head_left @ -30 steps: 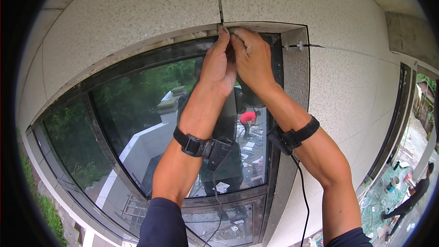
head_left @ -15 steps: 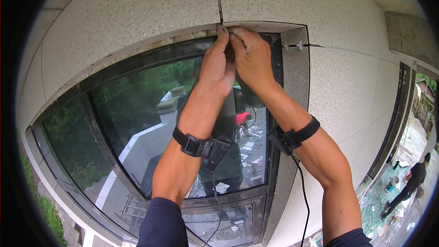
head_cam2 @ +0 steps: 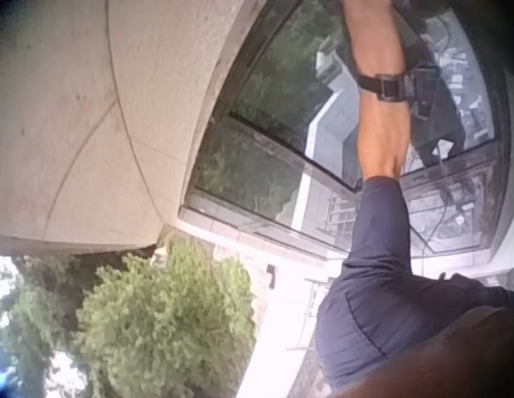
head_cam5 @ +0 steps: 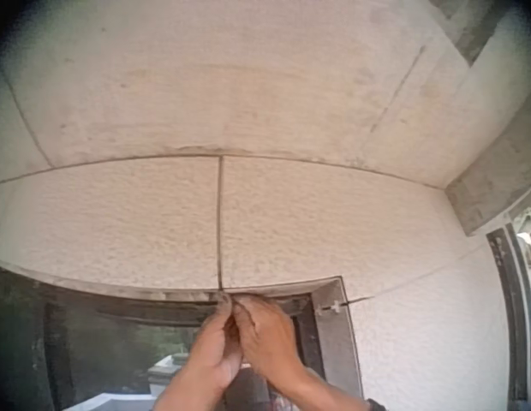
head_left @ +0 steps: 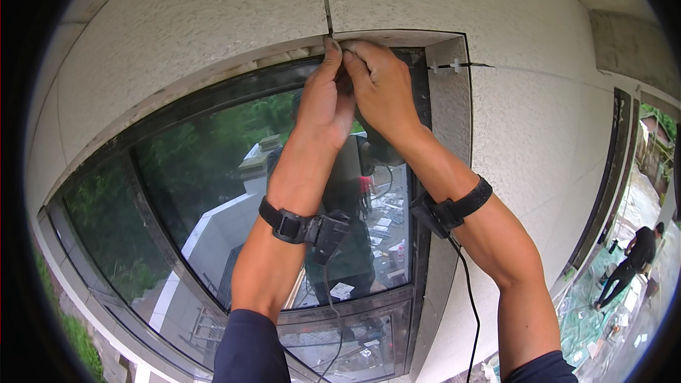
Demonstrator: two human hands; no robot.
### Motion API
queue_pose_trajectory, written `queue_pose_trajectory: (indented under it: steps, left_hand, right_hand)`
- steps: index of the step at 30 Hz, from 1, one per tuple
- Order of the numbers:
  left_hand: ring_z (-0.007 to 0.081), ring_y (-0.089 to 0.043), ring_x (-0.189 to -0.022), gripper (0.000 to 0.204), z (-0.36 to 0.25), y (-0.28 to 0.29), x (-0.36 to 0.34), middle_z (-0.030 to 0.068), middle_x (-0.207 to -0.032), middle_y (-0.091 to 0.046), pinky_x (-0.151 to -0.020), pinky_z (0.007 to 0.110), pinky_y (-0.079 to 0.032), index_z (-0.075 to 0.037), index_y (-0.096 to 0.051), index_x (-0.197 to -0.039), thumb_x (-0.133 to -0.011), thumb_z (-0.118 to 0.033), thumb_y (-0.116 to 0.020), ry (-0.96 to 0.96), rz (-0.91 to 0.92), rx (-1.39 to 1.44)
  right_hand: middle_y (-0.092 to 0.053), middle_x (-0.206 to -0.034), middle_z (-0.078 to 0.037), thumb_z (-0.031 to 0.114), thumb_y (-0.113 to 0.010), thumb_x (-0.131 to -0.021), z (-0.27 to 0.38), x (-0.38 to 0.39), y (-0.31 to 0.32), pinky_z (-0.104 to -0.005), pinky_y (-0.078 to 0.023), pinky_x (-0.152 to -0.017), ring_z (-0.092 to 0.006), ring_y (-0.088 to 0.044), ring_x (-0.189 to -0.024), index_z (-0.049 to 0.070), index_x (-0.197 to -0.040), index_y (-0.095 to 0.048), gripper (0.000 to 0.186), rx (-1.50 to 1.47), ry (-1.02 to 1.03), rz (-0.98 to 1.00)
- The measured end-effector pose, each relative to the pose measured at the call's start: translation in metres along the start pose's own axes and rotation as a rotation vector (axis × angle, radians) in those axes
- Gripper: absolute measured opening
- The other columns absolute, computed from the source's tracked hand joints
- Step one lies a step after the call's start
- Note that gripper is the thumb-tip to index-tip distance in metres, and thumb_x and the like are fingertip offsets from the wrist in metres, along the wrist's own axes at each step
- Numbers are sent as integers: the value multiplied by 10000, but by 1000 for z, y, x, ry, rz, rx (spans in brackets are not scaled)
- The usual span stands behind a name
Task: Installing external wall tiles around a window frame using mortar.
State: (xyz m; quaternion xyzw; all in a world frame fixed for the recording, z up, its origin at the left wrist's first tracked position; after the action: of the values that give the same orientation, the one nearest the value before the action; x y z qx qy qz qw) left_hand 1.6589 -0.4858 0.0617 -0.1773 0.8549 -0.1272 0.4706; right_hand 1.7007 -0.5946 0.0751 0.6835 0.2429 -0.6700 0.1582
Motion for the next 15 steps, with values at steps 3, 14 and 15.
queue_pose_trajectory:
  steps: [3,14,15]
  left_hand:
    - [186,-518,-1093,336,1,4,-2,65,-1129,-574,-966,383,-420,-62,-580,-1125,-959,-354,-591,4,2,-2]
    - [284,-361,-1325,619,-2,5,4,170,-1390,-418,-1109,447,-294,-16,-396,-1385,-937,-381,-617,7,-87,-109]
    - [284,-361,-1325,619,-1,6,5,170,-1390,-418,-1109,447,-294,-16,-396,-1385,-937,-381,-617,8,-85,-107]
  right_hand:
    - [-641,-927,-210,167,-583,-886,-4,4,11,-471,-452,-788,-410,-576,-920,-1,-931,-640,183,48,4,-74]
    - [-607,-764,-217,182,-604,-887,-22,-5,32,-483,-424,-653,-423,-576,-768,-17,-747,-592,244,179,-84,-119]
    - [-602,-760,-220,174,-601,-890,-20,-4,33,-485,-418,-641,-424,-572,-765,-17,-740,-584,243,173,-44,-146]
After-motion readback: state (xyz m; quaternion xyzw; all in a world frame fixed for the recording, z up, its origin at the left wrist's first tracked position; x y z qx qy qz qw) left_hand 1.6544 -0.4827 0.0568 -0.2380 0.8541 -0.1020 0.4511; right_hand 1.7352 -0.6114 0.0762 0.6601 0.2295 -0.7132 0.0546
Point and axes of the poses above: each hand's wrist, its own x-axis away from the middle knuckle, its own y-axis out of the back of the hand, z = x × y, the point moved 7 cm from there along -x, towards the middle knuckle
